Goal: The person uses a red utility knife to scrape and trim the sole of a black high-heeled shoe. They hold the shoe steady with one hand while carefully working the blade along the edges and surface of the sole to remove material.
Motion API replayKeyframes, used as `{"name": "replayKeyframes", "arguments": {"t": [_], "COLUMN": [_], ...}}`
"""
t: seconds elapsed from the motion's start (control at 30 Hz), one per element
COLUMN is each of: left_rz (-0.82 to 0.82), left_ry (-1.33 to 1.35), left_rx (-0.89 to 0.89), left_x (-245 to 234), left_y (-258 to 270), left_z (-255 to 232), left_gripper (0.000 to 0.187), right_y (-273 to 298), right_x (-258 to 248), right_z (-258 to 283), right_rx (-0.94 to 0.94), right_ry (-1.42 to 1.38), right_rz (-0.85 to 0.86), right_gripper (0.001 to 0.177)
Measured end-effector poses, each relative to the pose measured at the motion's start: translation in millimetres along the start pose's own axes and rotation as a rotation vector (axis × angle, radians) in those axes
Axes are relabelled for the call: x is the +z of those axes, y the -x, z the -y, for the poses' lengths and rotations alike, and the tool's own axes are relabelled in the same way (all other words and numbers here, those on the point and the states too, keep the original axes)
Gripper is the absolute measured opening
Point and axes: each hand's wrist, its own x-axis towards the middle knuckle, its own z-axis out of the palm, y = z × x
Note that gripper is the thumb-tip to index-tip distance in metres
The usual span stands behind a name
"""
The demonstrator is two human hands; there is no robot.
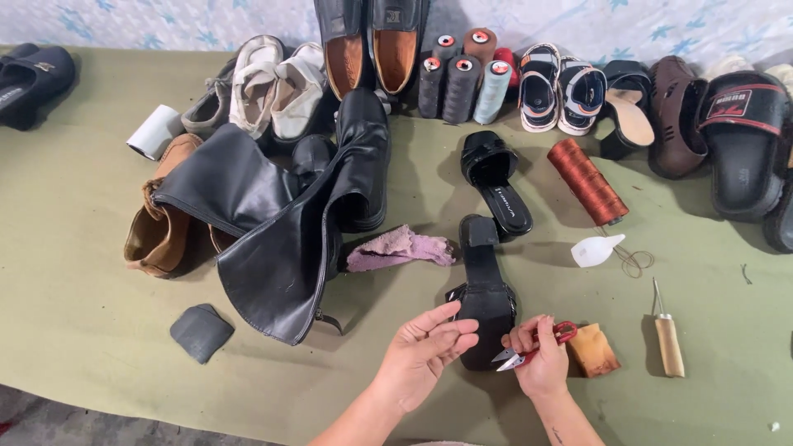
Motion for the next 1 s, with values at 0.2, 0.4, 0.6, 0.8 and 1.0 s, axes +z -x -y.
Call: {"name": "replayKeyframes", "arguments": {"t": [0.2, 0.4, 0.6, 0.8, 1.0], "left_rz": [0.024, 0.03, 0.076, -0.021, 0.148], "left_ry": [-0.014, 0.037, 0.062, -0.538, -1.685], "left_rx": [0.018, 0.098, 0.067, 0.448, 0.878], "left_x": [-2, -3, -1, -29, -10], "left_y": [-1, -5, -4, -30, -59], "left_z": [2, 5, -1, 26, 18], "left_gripper": [0.034, 0.022, 0.035, 0.014, 0.043], "right_y": [0, 0, 0, -1, 0], "right_x": [-2, -2, -4, -3, -4], "right_z": [-1, -2, -1, -2, -5], "right_rx": [0.009, -0.014, 0.012, -0.017, -0.027], "right_ry": [0.006, 0.017, 0.019, -0.001, 0.005], "right_rz": [-0.007, -0.001, -0.001, 0.014, 0.0], "right_gripper": [0.048, 0.05, 0.049, 0.049, 0.049]}}
